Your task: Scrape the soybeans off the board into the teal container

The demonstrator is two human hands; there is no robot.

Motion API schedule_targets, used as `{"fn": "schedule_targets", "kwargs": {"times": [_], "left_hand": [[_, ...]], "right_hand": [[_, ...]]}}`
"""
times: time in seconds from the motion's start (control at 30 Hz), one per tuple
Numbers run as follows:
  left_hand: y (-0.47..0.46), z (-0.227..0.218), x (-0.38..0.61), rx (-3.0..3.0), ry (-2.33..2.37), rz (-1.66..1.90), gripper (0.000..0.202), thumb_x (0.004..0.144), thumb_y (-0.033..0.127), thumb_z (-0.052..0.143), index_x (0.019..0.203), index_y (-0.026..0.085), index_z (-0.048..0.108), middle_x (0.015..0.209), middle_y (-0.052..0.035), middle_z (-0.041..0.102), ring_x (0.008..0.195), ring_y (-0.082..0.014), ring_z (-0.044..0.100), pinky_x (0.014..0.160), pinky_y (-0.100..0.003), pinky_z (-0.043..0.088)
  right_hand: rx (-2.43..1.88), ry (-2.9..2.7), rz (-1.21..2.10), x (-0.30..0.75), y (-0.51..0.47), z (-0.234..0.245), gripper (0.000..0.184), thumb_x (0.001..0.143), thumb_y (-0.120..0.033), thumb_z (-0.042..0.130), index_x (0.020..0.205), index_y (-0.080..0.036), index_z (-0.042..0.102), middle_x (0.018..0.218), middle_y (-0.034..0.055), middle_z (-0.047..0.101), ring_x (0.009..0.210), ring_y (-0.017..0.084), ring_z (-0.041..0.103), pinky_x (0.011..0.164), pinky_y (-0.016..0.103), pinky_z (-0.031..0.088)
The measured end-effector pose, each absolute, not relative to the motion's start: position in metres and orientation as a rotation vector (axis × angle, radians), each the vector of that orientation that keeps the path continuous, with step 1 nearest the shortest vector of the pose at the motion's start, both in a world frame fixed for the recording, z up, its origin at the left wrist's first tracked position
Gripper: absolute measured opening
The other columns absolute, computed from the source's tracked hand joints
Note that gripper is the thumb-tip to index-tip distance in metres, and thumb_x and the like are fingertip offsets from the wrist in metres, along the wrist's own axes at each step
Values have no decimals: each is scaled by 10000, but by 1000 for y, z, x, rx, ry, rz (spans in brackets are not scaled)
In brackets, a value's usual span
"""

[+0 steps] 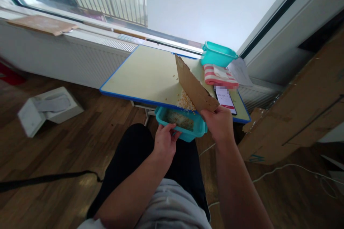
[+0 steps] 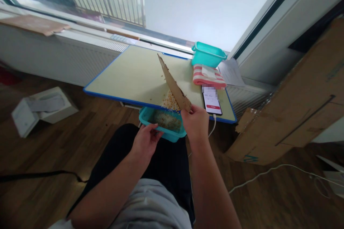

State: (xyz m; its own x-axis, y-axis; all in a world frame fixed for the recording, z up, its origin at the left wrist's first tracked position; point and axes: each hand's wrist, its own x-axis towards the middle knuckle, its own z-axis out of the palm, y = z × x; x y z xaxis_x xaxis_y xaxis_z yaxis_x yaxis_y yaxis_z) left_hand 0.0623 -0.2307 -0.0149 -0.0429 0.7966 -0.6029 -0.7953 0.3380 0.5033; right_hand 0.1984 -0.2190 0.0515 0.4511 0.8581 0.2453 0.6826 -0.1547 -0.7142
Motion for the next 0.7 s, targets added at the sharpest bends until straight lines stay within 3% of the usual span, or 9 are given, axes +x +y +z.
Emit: {"fn": "schedule_targets", "kwargs": {"times": [0.23, 0.43, 0.57, 0.7], "left_hand": [[-231, -13, 61, 11, 984, 1277, 238, 619, 3, 570, 756, 186, 506, 683, 16, 557, 544, -105, 547, 467, -219, 479], [-229, -13, 59, -32, 1008, 1265, 220, 624, 4, 564, 743, 179, 504, 649, 24, 532, 510, -86, 530, 471, -213, 488], [-226, -16, 47, -52, 1042, 1258, 208, 633, -1, 550, 729, 176, 498, 652, 16, 539, 524, -90, 545, 482, -220, 500], [-224, -19, 31, -48, 1076, 1272, 223, 638, 4, 552, 782, 174, 535, 715, -13, 584, 560, -107, 570, 482, -227, 504]], "right_hand": [[-1973, -1301, 224, 190, -224, 56, 185, 632, -282, 555, 538, -132, 611, 452, -5, 492, 474, 121, 456, 439, 225, 292], [-1918, -1253, 71, 210, -214, 57, 218, 655, -305, 565, 695, -125, 681, 570, 50, 614, 544, 174, 544, 500, 268, 378], [-1734, -1237, 113, 232, -156, 60, 292, 618, -318, 621, 814, -113, 690, 652, 62, 642, 621, 201, 577, 523, 286, 415], [-1612, -1224, 332, 238, -67, 57, 319, 541, -257, 650, 809, -86, 681, 635, 30, 616, 568, 158, 529, 500, 271, 402]]}}
